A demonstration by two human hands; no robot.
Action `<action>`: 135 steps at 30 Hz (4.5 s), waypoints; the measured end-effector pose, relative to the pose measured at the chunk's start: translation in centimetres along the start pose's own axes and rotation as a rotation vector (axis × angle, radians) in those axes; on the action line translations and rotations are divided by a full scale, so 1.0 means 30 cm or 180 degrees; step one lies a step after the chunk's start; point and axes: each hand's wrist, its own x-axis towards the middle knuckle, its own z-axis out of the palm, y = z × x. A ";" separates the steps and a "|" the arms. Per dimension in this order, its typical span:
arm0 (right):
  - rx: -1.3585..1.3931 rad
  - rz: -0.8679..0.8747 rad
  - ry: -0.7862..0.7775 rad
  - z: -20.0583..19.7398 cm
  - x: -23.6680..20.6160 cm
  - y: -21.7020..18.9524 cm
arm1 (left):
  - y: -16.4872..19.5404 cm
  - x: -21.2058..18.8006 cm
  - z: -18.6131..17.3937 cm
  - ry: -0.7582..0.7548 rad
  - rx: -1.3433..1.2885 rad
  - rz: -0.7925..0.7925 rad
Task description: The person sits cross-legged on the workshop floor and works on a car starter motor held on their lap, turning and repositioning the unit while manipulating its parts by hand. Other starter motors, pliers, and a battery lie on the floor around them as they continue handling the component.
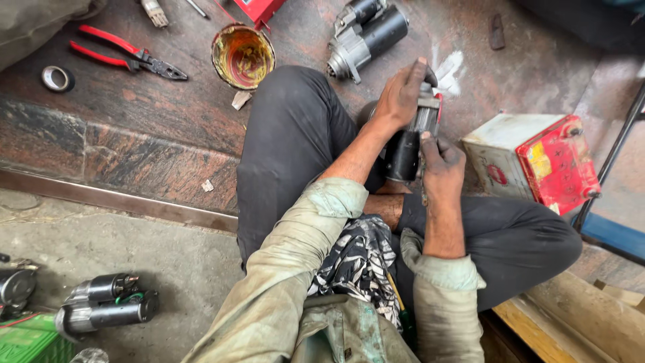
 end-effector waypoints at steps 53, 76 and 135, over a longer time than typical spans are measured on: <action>0.0573 -0.0132 -0.0030 0.055 -0.052 -0.018 | 0.155 -0.042 -0.038 0.0525 0.0860 0.0382; -0.0169 0.0049 -0.0030 0.071 0.007 -0.154 | 0.155 -0.049 -0.027 0.1213 0.1469 0.0250; -0.0449 -0.0249 0.0320 0.096 0.017 -0.130 | 0.070 -0.005 -0.046 0.0552 0.0691 0.0108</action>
